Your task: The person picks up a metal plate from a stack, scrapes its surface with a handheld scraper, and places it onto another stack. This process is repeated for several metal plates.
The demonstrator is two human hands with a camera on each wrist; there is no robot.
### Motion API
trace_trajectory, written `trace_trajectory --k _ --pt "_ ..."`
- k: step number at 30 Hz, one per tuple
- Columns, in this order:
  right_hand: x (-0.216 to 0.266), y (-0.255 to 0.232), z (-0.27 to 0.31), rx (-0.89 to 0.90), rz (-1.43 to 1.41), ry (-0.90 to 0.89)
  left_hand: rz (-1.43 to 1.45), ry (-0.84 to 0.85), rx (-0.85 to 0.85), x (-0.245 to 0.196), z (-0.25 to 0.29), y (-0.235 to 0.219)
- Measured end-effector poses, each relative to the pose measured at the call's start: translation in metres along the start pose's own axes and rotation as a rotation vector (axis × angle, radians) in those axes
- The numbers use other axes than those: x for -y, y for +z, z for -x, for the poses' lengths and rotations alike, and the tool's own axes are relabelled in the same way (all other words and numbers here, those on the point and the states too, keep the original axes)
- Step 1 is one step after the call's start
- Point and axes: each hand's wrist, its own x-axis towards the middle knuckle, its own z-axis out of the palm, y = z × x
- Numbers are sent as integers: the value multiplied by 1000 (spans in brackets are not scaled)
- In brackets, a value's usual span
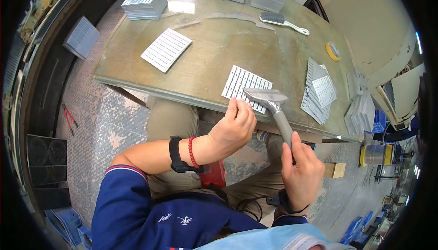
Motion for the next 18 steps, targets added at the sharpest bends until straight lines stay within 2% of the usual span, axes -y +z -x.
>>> trace_trajectory --k 7,10,13,18 --pt "-11 36 -42 -89 109 -16 46 -28 -72 -2 0 9" --pt "-6 17 -31 -92 35 -34 55 -57 -126 -1 1 15" --pt "15 -1 -16 -13 -7 -43 63 -79 -147 -5 4 15" --pt "23 15 -25 -13 -9 -90 13 -79 -165 -7 2 16"
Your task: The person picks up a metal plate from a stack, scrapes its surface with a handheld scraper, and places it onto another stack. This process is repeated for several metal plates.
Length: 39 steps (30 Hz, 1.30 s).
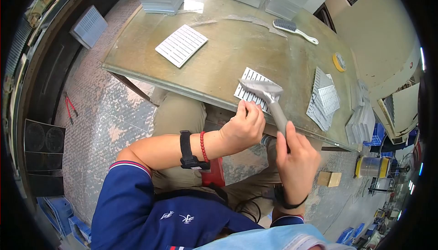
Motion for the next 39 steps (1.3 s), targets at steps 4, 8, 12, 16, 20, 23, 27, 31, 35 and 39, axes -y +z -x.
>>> trace_trajectory --k 4,8,12,16,20,23,27,31,35,39 --pt "1 2 -2 -7 16 -5 20 -2 -10 -1 -1 0" --pt "10 -7 4 46 10 32 17 -2 23 1 1 0" --pt "-2 19 -14 -28 72 14 22 -6 -9 0 -1 1" --pt "-26 43 -31 -125 29 23 65 12 24 5 -1 -4" --pt "-51 35 -30 -331 -176 134 391 -108 47 23 -8 -15" --pt "-70 32 -33 -416 -305 172 441 -188 13 30 -31 -26" --pt "-81 28 -28 -467 -425 248 312 -209 161 21 -63 -9" --pt "-90 28 -21 -489 -503 252 280 -138 290 12 -68 15" --pt "-96 22 -16 -467 -511 270 566 185 369 49 -62 9" --pt "-99 22 -13 -467 -527 294 493 151 281 71 -56 2"
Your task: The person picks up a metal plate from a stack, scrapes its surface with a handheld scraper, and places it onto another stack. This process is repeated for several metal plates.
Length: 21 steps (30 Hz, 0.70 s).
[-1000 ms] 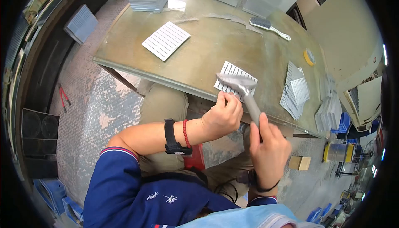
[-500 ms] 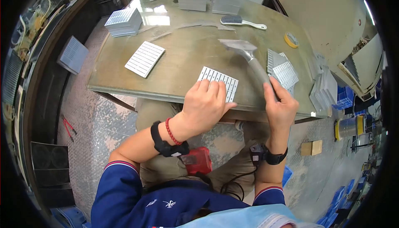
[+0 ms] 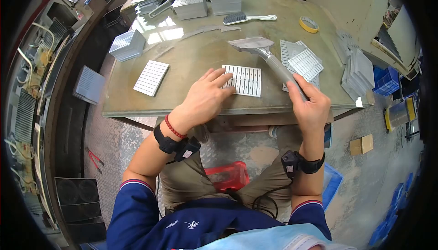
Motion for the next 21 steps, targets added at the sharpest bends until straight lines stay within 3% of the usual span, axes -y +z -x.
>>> trace_trajectory --k 3,7,13,21 --pt "1 1 -1 8 24 -26 84 -70 -138 -20 2 17" --pt "14 -17 3 77 189 -57 -60 -19 -221 -50 9 32" --pt "47 -46 27 176 354 -34 -169 -103 -220 -66 17 45" --pt "49 -27 33 255 530 -113 -383 -115 -266 -69 12 56"
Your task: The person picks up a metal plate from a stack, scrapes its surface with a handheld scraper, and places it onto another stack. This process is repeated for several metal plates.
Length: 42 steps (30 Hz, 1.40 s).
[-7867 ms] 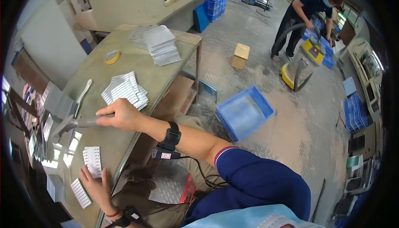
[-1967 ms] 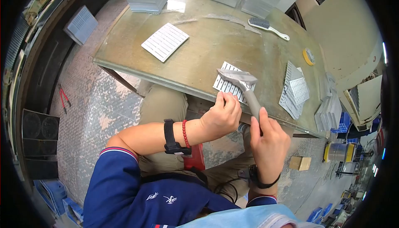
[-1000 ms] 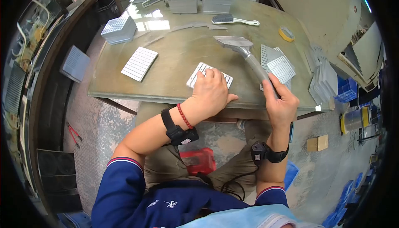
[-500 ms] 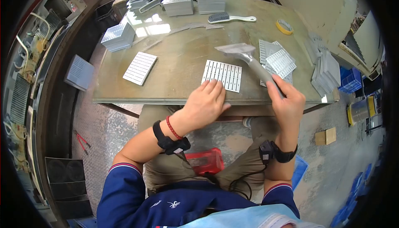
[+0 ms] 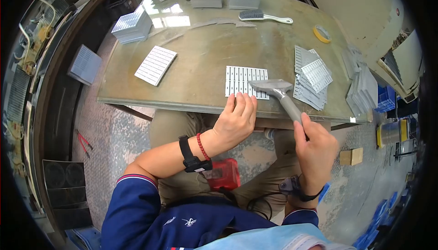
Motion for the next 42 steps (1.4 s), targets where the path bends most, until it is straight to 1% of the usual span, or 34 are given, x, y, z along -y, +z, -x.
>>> trace_trajectory --k 5,10,12,14,16,20,22,25,29,31,32,35,36,38,40,42 --pt "1 15 -10 15 44 -52 0 -12 2 -4 -1 2" --pt "6 8 -2 22 50 -95 -5 -34 -11 -4 0 4" --pt "8 13 -5 31 54 -106 -2 -43 -38 -6 -1 5" --pt "3 29 -16 34 79 -122 -4 -46 -41 -7 -2 4" --pt "2 37 -23 55 157 -107 23 -58 -23 -7 -2 6" --pt "7 9 -8 58 50 -144 13 -65 -48 -7 3 8" --pt "15 3 -2 46 22 -124 -10 -40 -83 -8 3 8" --pt "14 20 -16 51 61 -147 -25 -44 -74 -10 2 8" --pt "14 15 -15 67 39 -153 -38 -40 -64 -8 2 8" --pt "14 4 -7 48 -43 -152 -60 -47 -62 -8 2 8" --pt "15 7 -8 68 -50 -158 -64 -38 -61 -11 3 7" --pt "18 24 -26 75 33 -181 -76 -46 -56 -12 2 7" --pt "18 23 -26 71 32 -181 -73 -52 -56 -12 2 8" --pt "21 23 -28 123 54 -175 -86 -41 -70 -13 3 10" --pt "23 7 -19 117 9 -178 -102 -49 -79 -9 3 11" --pt "24 2 -13 140 -25 -163 -25 -42 -35 -13 4 6"
